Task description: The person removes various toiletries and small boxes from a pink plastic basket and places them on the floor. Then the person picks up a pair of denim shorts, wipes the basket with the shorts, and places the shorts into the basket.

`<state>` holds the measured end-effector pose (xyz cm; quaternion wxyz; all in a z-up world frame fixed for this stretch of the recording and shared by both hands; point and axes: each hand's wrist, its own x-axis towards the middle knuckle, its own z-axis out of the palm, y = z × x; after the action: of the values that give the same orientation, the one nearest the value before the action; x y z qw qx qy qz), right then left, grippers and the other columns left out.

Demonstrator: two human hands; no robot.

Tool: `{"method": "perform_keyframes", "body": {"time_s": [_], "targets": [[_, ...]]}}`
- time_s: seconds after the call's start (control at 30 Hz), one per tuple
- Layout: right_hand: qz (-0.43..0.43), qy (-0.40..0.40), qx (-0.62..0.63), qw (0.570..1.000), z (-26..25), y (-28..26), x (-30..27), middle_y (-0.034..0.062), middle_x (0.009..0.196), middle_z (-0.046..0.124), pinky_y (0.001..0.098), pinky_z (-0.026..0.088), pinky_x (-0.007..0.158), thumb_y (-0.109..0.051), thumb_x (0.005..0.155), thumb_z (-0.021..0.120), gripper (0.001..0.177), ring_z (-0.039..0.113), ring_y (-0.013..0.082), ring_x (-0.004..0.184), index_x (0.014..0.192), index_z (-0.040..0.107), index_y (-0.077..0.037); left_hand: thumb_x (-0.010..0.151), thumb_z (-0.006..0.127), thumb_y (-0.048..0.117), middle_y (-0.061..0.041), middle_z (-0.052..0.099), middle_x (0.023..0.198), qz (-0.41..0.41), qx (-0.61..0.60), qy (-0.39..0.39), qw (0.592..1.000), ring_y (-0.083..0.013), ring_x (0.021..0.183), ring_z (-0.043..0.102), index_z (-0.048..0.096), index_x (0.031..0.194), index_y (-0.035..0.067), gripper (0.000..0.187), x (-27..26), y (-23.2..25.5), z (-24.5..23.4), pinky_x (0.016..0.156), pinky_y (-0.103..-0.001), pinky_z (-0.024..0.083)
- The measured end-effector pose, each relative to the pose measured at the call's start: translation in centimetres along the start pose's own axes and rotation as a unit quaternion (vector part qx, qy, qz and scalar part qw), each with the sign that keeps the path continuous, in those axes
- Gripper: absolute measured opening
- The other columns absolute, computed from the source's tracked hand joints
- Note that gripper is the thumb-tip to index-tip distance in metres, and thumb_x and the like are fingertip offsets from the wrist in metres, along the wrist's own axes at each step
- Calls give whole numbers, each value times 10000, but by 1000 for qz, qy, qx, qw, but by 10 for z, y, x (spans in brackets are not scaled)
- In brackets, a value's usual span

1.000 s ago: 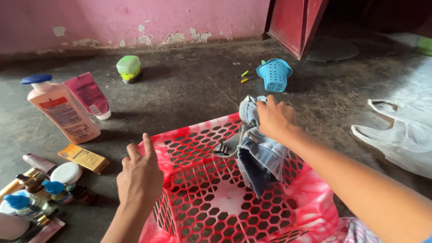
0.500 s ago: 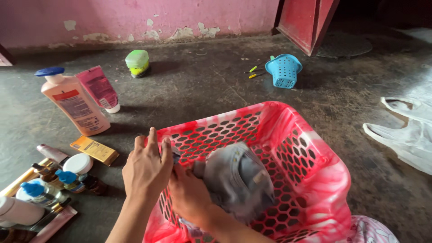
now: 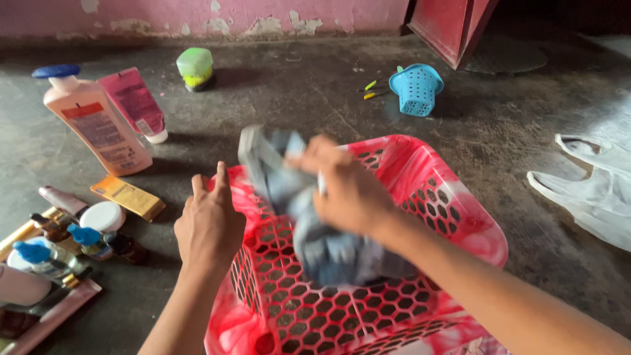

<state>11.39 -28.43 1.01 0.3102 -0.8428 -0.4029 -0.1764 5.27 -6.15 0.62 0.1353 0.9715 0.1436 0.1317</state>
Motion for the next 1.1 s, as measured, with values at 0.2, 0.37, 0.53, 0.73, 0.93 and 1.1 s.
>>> {"method": "perform_keyframes", "body": {"time_s": [0.2, 0.37, 0.53, 0.73, 0.93, 1.1], "targets": [[57, 158, -172, 971, 51, 26, 31, 237, 1267, 549, 497, 525, 869, 18, 677, 624, 690, 581, 443, 1083, 1361, 590, -70, 746, 678, 48, -179, 443, 1418, -5, -3, -31, 1000, -387, 1130, 608, 341, 1547, 149, 874, 1, 5, -4, 821, -482, 575], [1, 20, -230, 973, 112, 11, -42, 237, 1244, 547, 507, 539, 852, -220, 860, 650, 484, 571, 428, 1110, 1300, 610, -21, 771, 688, 50, -183, 450, 1412, -16, 20, -47, 999, -390, 1141, 611, 322, 1574, 160, 889, 4, 6, -4, 825, -480, 582], [63, -188, -112, 974, 117, 11, -48, 137, 1199, 632, 504, 551, 782, -171, 832, 659, 222, 636, 380, 1089, 1031, 756, -156, 720, 699, 59, -188, 442, 1407, 1, 16, -30, 999, -399, 1132, 607, 333, 1585, 157, 944, -3, 5, -3, 787, -480, 586], [30, -365, 55, 929, 65, 17, -17, 158, 1059, 767, 430, 575, 890, -69, 642, 629, 545, 731, 336, 986, 1148, 779, -206, 741, 668, 81, -174, 462, 1404, 7, 25, -15, 1000, -383, 1113, 627, 337, 1586, 168, 911, 7, 12, -6, 772, -475, 595], [103, 47, 29, 993, -3, 3, 30, 177, 995, 668, 435, 562, 885, -40, 704, 660, 500, 679, 336, 998, 1187, 756, -130, 776, 632, 72, -171, 497, 1377, -26, 9, -31, 999, -388, 1071, 666, 349, 1569, 224, 855, 3, 4, -3, 792, -498, 583], [-2, 62, -117, 991, 37, -34, 64, 134, 1114, 646, 472, 593, 737, -80, 715, 680, 480, 644, 369, 1011, 1187, 729, -149, 814, 638, 92, -160, 542, 1334, -76, 24, -80, 994, -405, 1073, 697, 356, 1581, 343, 854, 5, 8, -10, 828, -507, 586]]}}
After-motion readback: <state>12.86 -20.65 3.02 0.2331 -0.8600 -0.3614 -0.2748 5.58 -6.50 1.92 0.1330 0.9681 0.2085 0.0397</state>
